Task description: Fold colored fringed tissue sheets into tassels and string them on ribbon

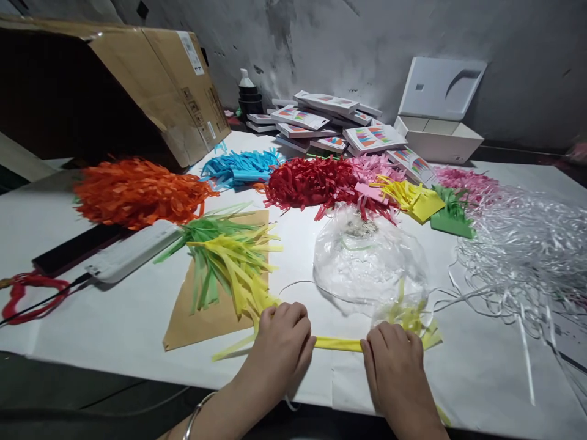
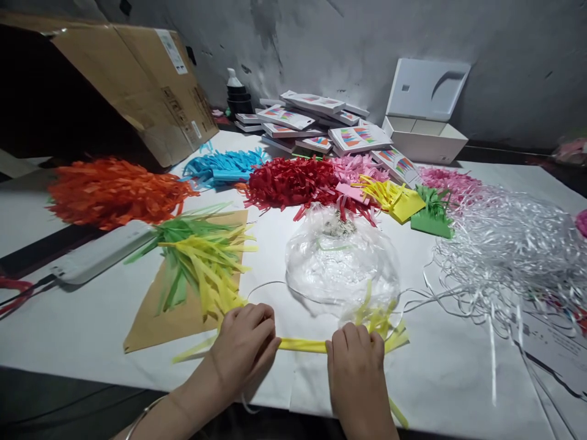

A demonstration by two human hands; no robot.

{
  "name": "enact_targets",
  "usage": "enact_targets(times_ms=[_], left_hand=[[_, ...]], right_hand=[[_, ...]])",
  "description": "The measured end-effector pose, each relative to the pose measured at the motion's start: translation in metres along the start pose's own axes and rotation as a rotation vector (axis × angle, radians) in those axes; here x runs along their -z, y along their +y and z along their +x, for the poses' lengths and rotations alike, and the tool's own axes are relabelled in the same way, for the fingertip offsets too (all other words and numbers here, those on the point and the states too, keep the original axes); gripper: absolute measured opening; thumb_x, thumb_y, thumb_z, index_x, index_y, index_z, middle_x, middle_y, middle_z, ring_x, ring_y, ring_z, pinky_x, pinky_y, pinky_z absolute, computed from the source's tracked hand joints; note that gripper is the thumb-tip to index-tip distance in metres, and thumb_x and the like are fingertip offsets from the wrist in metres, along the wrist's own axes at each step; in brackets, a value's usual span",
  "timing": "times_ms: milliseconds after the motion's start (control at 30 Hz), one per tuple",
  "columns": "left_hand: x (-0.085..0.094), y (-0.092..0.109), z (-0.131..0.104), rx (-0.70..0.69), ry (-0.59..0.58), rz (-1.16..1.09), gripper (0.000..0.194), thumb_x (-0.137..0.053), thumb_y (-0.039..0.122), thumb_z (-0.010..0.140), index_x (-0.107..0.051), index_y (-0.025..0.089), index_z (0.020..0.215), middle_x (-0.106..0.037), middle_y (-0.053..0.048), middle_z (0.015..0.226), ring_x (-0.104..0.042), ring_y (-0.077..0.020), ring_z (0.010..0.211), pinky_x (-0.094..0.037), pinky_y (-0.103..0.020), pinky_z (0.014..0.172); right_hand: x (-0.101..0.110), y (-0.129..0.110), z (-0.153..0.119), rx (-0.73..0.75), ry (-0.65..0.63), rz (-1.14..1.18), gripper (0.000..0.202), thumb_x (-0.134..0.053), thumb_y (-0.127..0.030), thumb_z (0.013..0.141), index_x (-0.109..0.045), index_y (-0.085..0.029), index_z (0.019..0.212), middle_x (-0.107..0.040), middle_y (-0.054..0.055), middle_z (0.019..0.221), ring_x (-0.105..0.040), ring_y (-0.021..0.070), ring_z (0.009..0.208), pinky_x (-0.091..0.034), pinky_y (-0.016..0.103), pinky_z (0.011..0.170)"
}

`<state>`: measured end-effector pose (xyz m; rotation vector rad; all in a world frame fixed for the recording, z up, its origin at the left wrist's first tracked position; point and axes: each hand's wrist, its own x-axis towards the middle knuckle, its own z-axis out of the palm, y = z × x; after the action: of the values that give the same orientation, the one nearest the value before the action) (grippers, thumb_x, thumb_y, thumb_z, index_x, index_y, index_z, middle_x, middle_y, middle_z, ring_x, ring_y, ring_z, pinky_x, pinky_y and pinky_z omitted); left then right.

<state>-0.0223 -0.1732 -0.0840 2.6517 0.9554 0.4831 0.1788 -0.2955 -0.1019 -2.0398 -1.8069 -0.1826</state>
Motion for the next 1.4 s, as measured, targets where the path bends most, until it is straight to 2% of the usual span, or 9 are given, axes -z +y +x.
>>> enact_targets(times_ms=[167, 267, 333, 533, 700, 1000, 1233, 1333, 1400], left_hand=[[-0.006, -0.006, 0.001, -0.251, 0.069, -0.033, 0.016, -0.055, 0.007, 0.091, -0.061, 0.021, 0.086, -0.065, -0.004, 0.094, -0.055, -0.0222, 0.086, -0.034, -0.042, 0.085], [-0.002, -0.006, 0.003, -0.281, 0.044, -0.050, 0.012, -0.060, 0.013, 0.093, -0.062, 0.021, 0.085, -0.066, -0.001, 0.089, -0.055, -0.0216, 0.086, -0.033, -0.043, 0.086], [0.001, -0.005, 0.005, -0.279, 0.011, -0.041, 0.010, -0.064, 0.019, 0.093, -0.062, 0.021, 0.083, -0.066, 0.000, 0.088, -0.054, -0.0212, 0.085, -0.032, -0.043, 0.087], [-0.005, -0.004, 0.007, -0.338, 0.045, -0.015, 0.020, -0.050, 0.011, 0.099, -0.059, 0.018, 0.083, -0.065, -0.001, 0.085, -0.053, -0.0190, 0.080, -0.033, -0.041, 0.087], [-0.010, -0.003, 0.006, -0.333, 0.030, -0.020, 0.019, -0.050, 0.016, 0.102, -0.059, 0.019, 0.085, -0.066, -0.001, 0.088, -0.054, -0.0193, 0.083, -0.033, -0.041, 0.088], [-0.009, 0.003, 0.003, -0.211, -0.005, -0.125, 0.019, -0.049, 0.015, 0.100, -0.059, 0.020, 0.085, -0.064, -0.001, 0.087, -0.053, -0.0206, 0.084, -0.033, -0.041, 0.086], [-0.012, 0.018, 0.007, -0.091, 0.023, 0.105, 0.016, -0.057, 0.006, 0.085, -0.061, 0.019, 0.077, -0.064, -0.005, 0.089, -0.053, -0.0243, 0.082, -0.034, -0.048, 0.086], [-0.009, 0.020, 0.010, -0.152, 0.078, 0.224, 0.018, -0.061, 0.003, 0.082, -0.062, 0.020, 0.076, -0.066, -0.005, 0.092, -0.053, -0.0237, 0.083, -0.033, -0.048, 0.085], [-0.006, 0.021, 0.012, -0.240, 0.045, 0.258, 0.016, -0.066, 0.006, 0.083, -0.062, 0.020, 0.076, -0.066, -0.003, 0.089, -0.053, -0.0235, 0.084, -0.032, -0.048, 0.088]], right_hand=[[-0.001, -0.017, 0.009, 0.102, 0.158, 0.104, 0.018, -0.044, -0.016, 0.101, -0.061, -0.020, 0.096, -0.064, 0.006, 0.093, -0.057, 0.0227, 0.091, -0.032, 0.047, 0.097], [-0.007, -0.028, 0.013, 0.270, 0.137, 0.155, 0.026, -0.040, -0.010, 0.102, -0.060, -0.019, 0.087, -0.061, 0.003, 0.080, -0.053, 0.0187, 0.079, -0.034, 0.040, 0.089], [-0.011, -0.031, 0.015, 0.294, 0.113, 0.160, 0.031, -0.037, -0.007, 0.101, -0.058, -0.019, 0.081, -0.057, 0.001, 0.073, -0.049, 0.0172, 0.071, -0.033, 0.036, 0.082], [-0.017, -0.035, 0.021, 0.246, 0.140, 0.245, 0.027, -0.041, -0.018, 0.104, -0.057, -0.020, 0.082, -0.058, 0.001, 0.075, -0.050, 0.0170, 0.072, -0.032, 0.035, 0.081], [-0.021, -0.040, 0.021, 0.275, 0.144, 0.224, 0.036, -0.034, -0.014, 0.105, -0.054, -0.020, 0.075, -0.056, 0.000, 0.070, -0.048, 0.0160, 0.069, -0.035, 0.034, 0.083], [0.001, -0.002, -0.003, 0.131, 0.170, 0.243, 0.026, -0.041, -0.014, 0.102, -0.062, -0.022, 0.090, -0.065, 0.000, 0.081, -0.058, 0.0177, 0.087, -0.029, 0.046, 0.109], [-0.002, -0.004, -0.001, -0.054, 0.105, 0.150, 0.020, -0.045, -0.019, 0.098, -0.057, -0.023, 0.082, -0.061, 0.001, 0.082, -0.057, 0.0205, 0.083, -0.028, 0.049, 0.101], [-0.001, -0.006, 0.003, -0.081, 0.093, 0.162, 0.020, -0.048, -0.018, 0.096, -0.056, -0.023, 0.079, -0.060, 0.000, 0.079, -0.056, 0.0203, 0.081, -0.026, 0.049, 0.101], [-0.001, -0.007, 0.004, -0.044, 0.106, 0.209, 0.021, -0.047, -0.015, 0.097, -0.058, -0.023, 0.081, -0.061, -0.001, 0.080, -0.057, 0.0191, 0.083, -0.025, 0.048, 0.104]])
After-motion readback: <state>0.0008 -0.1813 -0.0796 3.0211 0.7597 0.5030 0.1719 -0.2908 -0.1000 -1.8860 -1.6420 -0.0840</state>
